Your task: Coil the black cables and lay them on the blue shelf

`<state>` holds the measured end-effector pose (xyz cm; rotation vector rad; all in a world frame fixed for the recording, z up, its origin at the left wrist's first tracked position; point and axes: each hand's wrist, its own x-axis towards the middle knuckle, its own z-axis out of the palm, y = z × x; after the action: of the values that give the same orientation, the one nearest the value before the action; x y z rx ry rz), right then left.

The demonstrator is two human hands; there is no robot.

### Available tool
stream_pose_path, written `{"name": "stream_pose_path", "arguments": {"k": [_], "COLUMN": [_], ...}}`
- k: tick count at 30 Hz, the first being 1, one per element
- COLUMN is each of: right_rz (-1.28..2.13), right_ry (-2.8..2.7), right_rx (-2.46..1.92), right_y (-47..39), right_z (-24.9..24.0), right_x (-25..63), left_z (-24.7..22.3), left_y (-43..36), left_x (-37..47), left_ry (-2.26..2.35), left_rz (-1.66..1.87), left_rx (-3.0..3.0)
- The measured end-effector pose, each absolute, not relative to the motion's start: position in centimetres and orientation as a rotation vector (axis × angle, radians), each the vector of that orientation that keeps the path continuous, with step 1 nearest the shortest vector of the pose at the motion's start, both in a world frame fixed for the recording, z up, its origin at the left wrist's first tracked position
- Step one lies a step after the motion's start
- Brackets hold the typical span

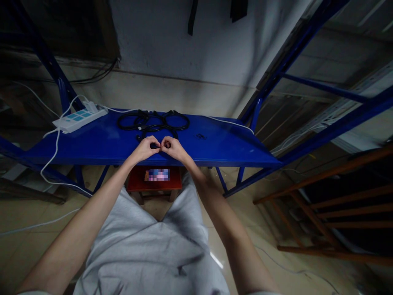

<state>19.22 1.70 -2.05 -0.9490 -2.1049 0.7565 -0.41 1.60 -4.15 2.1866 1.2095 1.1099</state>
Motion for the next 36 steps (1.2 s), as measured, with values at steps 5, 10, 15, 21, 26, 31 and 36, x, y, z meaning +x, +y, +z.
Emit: {"name": "stream_pose_path", "arguments": {"k": [5,10,15,21,26,31,36], "right_rz": [0.800,0.831,0.861,0.886,0.854,0.848,0.839], "right_ry": [-2.027,-1.980,-1.972,-1.963,-1.980,-2.006,-2.001], "right_rx": [-0.917,-0.926,-0.908,-0.886,-0.903,-0.916,-0.913], "right_y": [1.63,1.73,1.98,2.29,2.11,1.89,1.97], "right_z": [-2.01,-2.26,-2.42,-2.58,-2.43,-2.34,-2.61], "right_x": [19.15,19.38,19.67,19.67,19.63,19.55,19.35], "left_z": [-4.16,-4.00,-3.94,-3.74,-3.59,-3.67,-3.54], "left_y": [1.64,1.42,1.25,1.02,0.91,0.95,0.96], "left_x": [-0.51,-0.44,-0.40,-0.46,-0.51,-0.57,-0.56], "left_ry": [1.174,1.149,1.157,1.153,1.161,1.165,1.152], "left_rz": [1.134,1.159,1.165,1.171,1.162,1.151,1.129], "left_rx": [2.141,2.100,2.100,2.105,2.124,2.126,2.135]}}
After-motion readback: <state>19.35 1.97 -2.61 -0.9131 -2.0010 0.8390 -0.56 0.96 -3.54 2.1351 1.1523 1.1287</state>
